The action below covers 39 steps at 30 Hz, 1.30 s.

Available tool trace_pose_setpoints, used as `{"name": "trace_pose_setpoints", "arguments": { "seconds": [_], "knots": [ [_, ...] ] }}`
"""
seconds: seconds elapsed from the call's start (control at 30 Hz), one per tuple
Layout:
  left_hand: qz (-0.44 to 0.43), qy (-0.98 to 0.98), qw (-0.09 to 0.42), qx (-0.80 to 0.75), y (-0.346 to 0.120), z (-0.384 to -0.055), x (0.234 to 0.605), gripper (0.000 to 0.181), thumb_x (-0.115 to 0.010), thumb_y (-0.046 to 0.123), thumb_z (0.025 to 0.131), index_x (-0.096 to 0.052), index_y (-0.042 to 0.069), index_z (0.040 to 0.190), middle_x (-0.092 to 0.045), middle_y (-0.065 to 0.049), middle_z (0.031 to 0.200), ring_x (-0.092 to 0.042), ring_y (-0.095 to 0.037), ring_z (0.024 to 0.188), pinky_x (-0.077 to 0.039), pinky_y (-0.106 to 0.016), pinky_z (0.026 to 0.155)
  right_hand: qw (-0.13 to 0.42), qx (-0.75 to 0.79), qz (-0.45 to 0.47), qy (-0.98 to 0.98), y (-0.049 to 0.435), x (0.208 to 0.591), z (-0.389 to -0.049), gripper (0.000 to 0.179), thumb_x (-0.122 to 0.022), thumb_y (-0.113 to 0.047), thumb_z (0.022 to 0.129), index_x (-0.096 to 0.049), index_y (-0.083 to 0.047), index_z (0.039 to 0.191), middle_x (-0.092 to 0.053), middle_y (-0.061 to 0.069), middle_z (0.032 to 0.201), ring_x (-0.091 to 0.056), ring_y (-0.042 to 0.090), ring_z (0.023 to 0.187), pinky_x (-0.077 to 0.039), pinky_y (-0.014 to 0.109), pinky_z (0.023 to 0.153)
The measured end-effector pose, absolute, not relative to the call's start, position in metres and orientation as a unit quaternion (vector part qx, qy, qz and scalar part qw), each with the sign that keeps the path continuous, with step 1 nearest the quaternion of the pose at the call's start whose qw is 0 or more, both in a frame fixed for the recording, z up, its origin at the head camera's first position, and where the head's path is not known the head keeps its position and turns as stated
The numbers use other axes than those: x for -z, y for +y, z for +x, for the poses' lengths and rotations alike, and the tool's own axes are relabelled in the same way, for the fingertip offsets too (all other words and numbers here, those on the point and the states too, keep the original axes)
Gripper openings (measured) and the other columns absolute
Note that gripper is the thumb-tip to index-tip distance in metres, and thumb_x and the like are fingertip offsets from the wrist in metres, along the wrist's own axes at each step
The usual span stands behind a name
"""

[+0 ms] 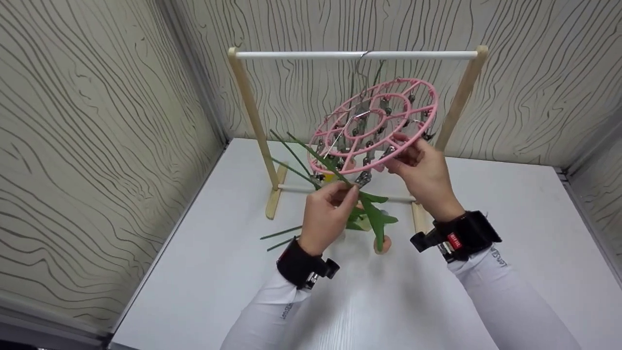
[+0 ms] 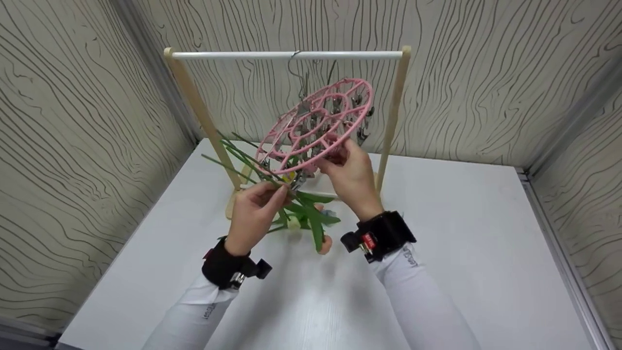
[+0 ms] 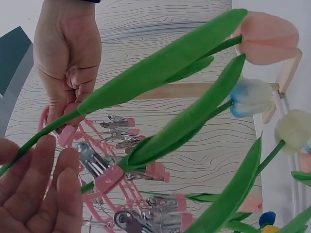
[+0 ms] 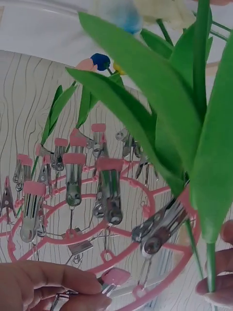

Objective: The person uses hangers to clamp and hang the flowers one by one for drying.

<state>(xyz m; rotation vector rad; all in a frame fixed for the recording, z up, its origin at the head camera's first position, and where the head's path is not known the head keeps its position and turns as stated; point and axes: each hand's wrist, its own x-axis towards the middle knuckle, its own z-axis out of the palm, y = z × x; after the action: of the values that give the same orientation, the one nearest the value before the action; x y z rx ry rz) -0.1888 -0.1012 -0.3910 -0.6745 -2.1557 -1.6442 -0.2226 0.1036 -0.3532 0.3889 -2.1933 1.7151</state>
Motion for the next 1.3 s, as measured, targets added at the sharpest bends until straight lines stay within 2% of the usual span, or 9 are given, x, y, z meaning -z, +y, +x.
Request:
{"name": "trace_pose_setpoints", "arguments": {
  "seconds": [0.2, 0.4, 0.47, 0.63, 0.8, 0.97, 1.03, 1.13, 1.3],
  "knots": [
    [-0.238, -0.762, 0.176, 0.576, -0.097, -0.187, 0.389, 0.02, -0.063, 0.022, 0.096, -0.072, 0.004, 0.098, -0.072, -0.008, 0.085, -0.067, -0.008, 0.072, -0.057, -0.023, 0.065, 0.107, -0.662, 0.098, -0.735, 0.109, 0.35, -0.223, 0.047, -0.074, -0.016, 0.087, -0.059, -0.003, 0.13, -0.073, 0.002, 0.108, -0.069, 0.009, 0.098, -0.055, 0.02, 0.083],
    [-0.244, -0.757, 0.182, 0.578, -0.094, -0.187, 0.388, 0.02, -0.063, 0.022, 0.096, -0.073, 0.005, 0.097, -0.073, -0.006, 0.081, -0.067, -0.009, 0.069, -0.056, -0.023, 0.062, 0.069, -0.685, 0.1, -0.718, 0.115, 0.348, -0.222, 0.037, -0.072, -0.022, 0.089, -0.066, -0.002, 0.12, -0.073, -0.005, 0.096, -0.069, 0.008, 0.088, -0.055, 0.021, 0.08],
    [-0.248, -0.754, 0.184, 0.579, -0.093, -0.187, 0.388, 0.019, -0.062, 0.022, 0.096, -0.073, 0.006, 0.096, -0.073, -0.007, 0.081, -0.068, -0.011, 0.069, -0.056, -0.023, 0.062, 0.067, -0.683, 0.106, -0.72, 0.116, 0.348, -0.222, 0.036, -0.07, -0.027, 0.09, -0.067, -0.005, 0.118, -0.073, -0.004, 0.095, -0.069, 0.009, 0.085, -0.055, 0.021, 0.08],
    [-0.257, -0.748, 0.179, 0.585, -0.09, -0.186, 0.388, 0.02, -0.062, 0.022, 0.097, -0.072, 0.005, 0.096, -0.073, -0.01, 0.081, -0.069, -0.013, 0.07, -0.056, -0.022, 0.063, 0.066, -0.665, 0.115, -0.735, 0.119, 0.347, -0.222, 0.035, -0.068, -0.029, 0.092, -0.067, -0.004, 0.117, -0.07, -0.001, 0.096, -0.07, 0.011, 0.085, -0.056, 0.021, 0.081],
    [-0.253, -0.751, 0.181, 0.583, -0.087, -0.187, 0.386, 0.02, -0.063, 0.022, 0.096, -0.072, 0.005, 0.095, -0.072, -0.008, 0.08, -0.067, -0.008, 0.07, -0.056, -0.021, 0.063, 0.062, -0.642, 0.118, -0.755, 0.125, 0.345, -0.216, 0.032, -0.07, -0.022, 0.091, -0.063, 0.001, 0.112, -0.065, 0.001, 0.097, -0.071, 0.011, 0.089, -0.057, 0.024, 0.082],
    [-0.248, -0.751, 0.177, 0.586, -0.082, -0.187, 0.384, 0.015, -0.063, 0.018, 0.096, -0.07, 0.006, 0.101, -0.072, -0.006, 0.086, -0.066, -0.005, 0.07, -0.055, -0.021, 0.063, 0.079, -0.657, 0.121, -0.74, 0.127, 0.345, -0.21, 0.026, -0.073, -0.012, 0.088, -0.06, 0.008, 0.099, -0.068, 0.001, 0.089, -0.073, 0.012, 0.08, -0.059, 0.028, 0.075],
    [-0.246, -0.751, 0.173, 0.588, -0.08, -0.187, 0.384, 0.014, -0.064, 0.017, 0.095, -0.069, 0.006, 0.103, -0.073, -0.006, 0.089, -0.068, -0.007, 0.071, -0.056, -0.022, 0.063, 0.089, -0.66, 0.123, -0.736, 0.127, 0.346, -0.209, 0.021, -0.073, -0.007, 0.087, -0.06, 0.008, 0.092, -0.069, 0.0, 0.084, -0.073, 0.012, 0.076, -0.059, 0.029, 0.072],
    [-0.24, -0.748, 0.164, 0.596, -0.077, -0.189, 0.384, 0.014, -0.065, 0.017, 0.095, -0.07, 0.007, 0.103, -0.074, -0.007, 0.088, -0.07, -0.016, 0.072, -0.056, -0.023, 0.063, 0.099, -0.668, 0.125, -0.727, 0.127, 0.349, -0.208, 0.014, -0.072, -0.001, 0.086, -0.06, 0.005, 0.085, -0.07, -0.002, 0.079, -0.072, 0.012, 0.072, -0.06, 0.029, 0.069],
    [-0.207, -0.726, 0.135, 0.641, -0.075, -0.192, 0.384, 0.016, -0.066, 0.022, 0.094, -0.071, 0.007, 0.1, -0.074, -0.008, 0.086, -0.07, -0.03, 0.073, -0.057, -0.026, 0.056, 0.092, -0.671, 0.129, -0.724, 0.127, 0.355, -0.206, 0.01, -0.071, 0.001, 0.086, -0.062, 0.002, 0.083, -0.07, -0.002, 0.078, -0.072, 0.012, 0.07, -0.06, 0.029, 0.07]
  ]
}}
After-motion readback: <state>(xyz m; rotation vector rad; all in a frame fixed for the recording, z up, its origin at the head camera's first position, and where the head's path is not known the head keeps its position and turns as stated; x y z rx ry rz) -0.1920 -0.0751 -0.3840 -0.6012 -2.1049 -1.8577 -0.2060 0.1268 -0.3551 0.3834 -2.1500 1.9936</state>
